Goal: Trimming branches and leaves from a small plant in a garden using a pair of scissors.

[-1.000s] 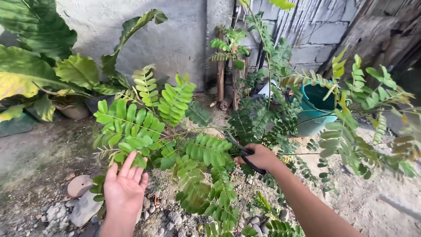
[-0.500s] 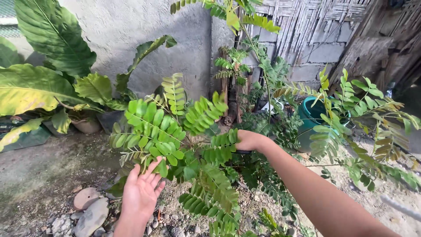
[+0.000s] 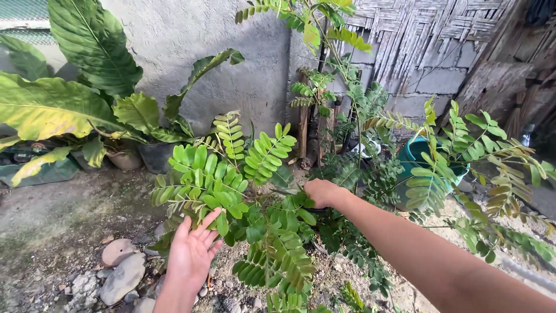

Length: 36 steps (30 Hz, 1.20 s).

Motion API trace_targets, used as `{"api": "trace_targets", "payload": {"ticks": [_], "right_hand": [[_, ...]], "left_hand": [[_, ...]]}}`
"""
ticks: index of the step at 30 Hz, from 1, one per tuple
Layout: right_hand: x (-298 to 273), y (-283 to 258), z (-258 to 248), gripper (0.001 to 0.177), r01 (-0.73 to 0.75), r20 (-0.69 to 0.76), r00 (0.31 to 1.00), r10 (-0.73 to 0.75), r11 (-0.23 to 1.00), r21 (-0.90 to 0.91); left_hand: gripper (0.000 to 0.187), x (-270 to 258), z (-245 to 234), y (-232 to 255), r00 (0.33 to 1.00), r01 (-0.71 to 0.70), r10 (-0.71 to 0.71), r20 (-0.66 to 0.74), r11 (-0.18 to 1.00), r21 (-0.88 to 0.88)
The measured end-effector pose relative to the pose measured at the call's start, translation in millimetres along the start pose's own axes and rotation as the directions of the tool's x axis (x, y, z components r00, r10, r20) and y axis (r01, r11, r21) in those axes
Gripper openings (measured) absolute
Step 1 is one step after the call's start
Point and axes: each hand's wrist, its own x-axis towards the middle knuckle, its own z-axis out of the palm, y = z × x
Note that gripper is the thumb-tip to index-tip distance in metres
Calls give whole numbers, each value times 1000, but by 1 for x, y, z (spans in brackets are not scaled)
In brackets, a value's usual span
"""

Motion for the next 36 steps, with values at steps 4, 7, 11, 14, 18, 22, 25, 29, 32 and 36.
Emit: {"api": "trace_targets", "payload": {"ticks": [4,7,11,14,18,22,25,29,32,36], "right_hand": [[-1,-30,2,38,-58,43,997,63,992,-108],[1,-38,10,26,-18,27,999,26,965,-263],[-10,-43,10,26,-15,18,1000,19,975,-220],[-19,-30,21,23,-45,-19,999,42,989,-142],[-22,-4,42,17,-51,-192,981,42,998,-41],[-45,1,43,24,-56,-69,992,107,857,512],[-73,-11,35,36,-299,248,950,190,320,899],[-116,-41,7,50,-366,329,930,164,479,798],[-116,-40,7,52,-316,290,949,127,420,851],[-115,-38,3,50,-255,230,967,112,359,898]], "left_hand": [[73,-1,7,-1,1000,9,-10,2,1000,24],[68,0,12,2,1000,-23,23,-3,1000,12],[66,-3,11,3,999,-50,50,-2,998,32],[70,4,2,1,998,-57,55,27,997,45],[71,9,-3,3,999,-32,32,-10,999,22],[68,8,-2,8,998,-60,60,8,998,32],[70,8,5,13,999,-42,41,15,998,56],[70,4,8,9,998,-54,52,22,995,82],[70,3,12,12,997,-71,66,47,990,119],[70,3,17,17,996,-82,76,49,988,128]]}}
